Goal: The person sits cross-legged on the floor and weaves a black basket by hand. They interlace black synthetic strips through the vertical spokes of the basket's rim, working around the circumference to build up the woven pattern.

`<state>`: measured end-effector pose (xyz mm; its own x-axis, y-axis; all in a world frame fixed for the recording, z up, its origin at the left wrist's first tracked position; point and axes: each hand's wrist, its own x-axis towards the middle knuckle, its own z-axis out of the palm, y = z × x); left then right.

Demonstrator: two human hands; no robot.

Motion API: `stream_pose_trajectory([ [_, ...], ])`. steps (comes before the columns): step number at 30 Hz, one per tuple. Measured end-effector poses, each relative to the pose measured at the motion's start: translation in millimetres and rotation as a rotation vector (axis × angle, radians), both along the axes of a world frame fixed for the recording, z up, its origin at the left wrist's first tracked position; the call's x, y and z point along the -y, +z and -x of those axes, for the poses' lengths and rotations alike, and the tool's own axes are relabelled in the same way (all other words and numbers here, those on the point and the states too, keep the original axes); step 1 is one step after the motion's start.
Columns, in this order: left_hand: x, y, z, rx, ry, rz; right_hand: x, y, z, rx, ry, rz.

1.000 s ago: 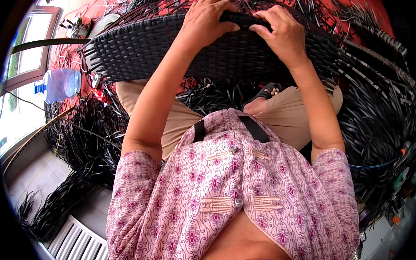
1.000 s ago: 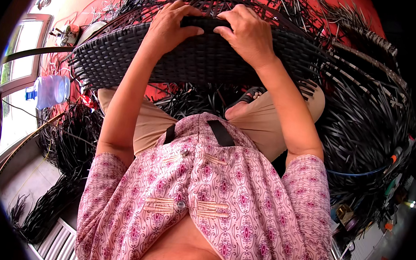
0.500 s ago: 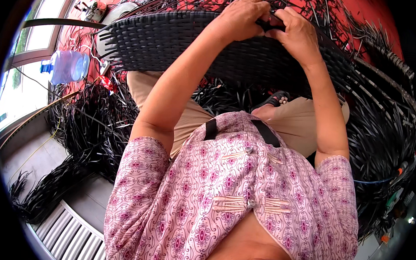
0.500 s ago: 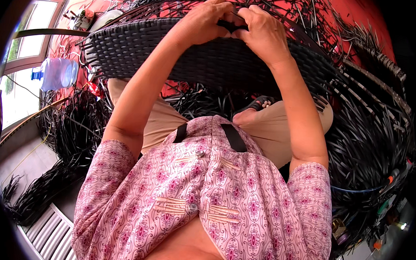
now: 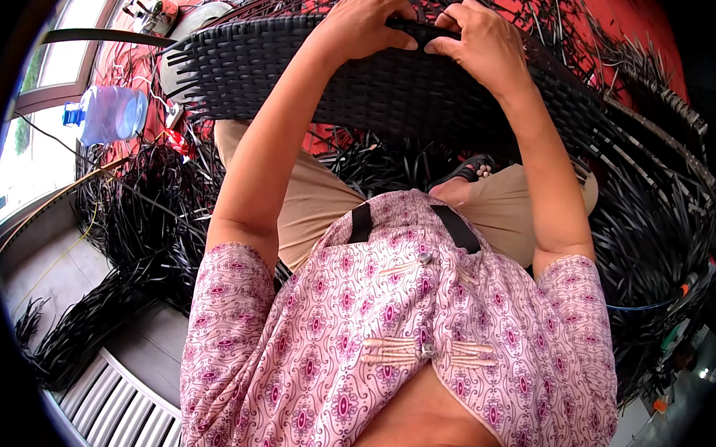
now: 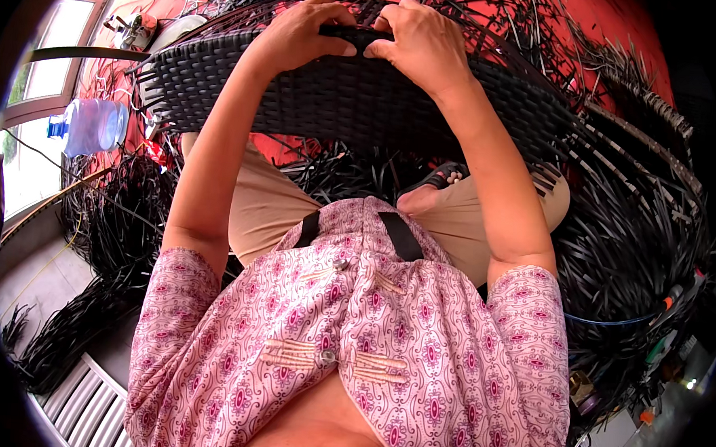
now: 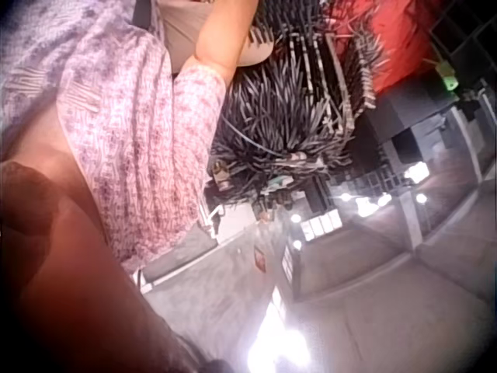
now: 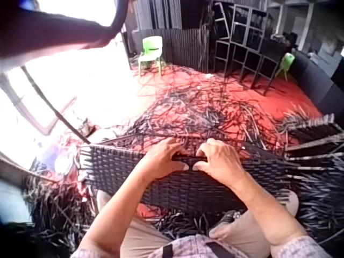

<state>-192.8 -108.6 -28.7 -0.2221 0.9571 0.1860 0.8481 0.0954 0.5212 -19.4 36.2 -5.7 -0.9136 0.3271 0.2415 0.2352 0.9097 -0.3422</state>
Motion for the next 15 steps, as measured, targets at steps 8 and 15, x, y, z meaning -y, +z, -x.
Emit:
stream_pose_trajectory([
  [8,-5.5,-2.4,0.9,0.068,-0.03,0.0,-3.7,5.0,15.1,0.079,0.017,0.274],
  [15,-0.9,8.7,-3.5,0.138,-0.047,-0.064,-2.0,1.2,16.5,0.084,0.075,0.145],
])
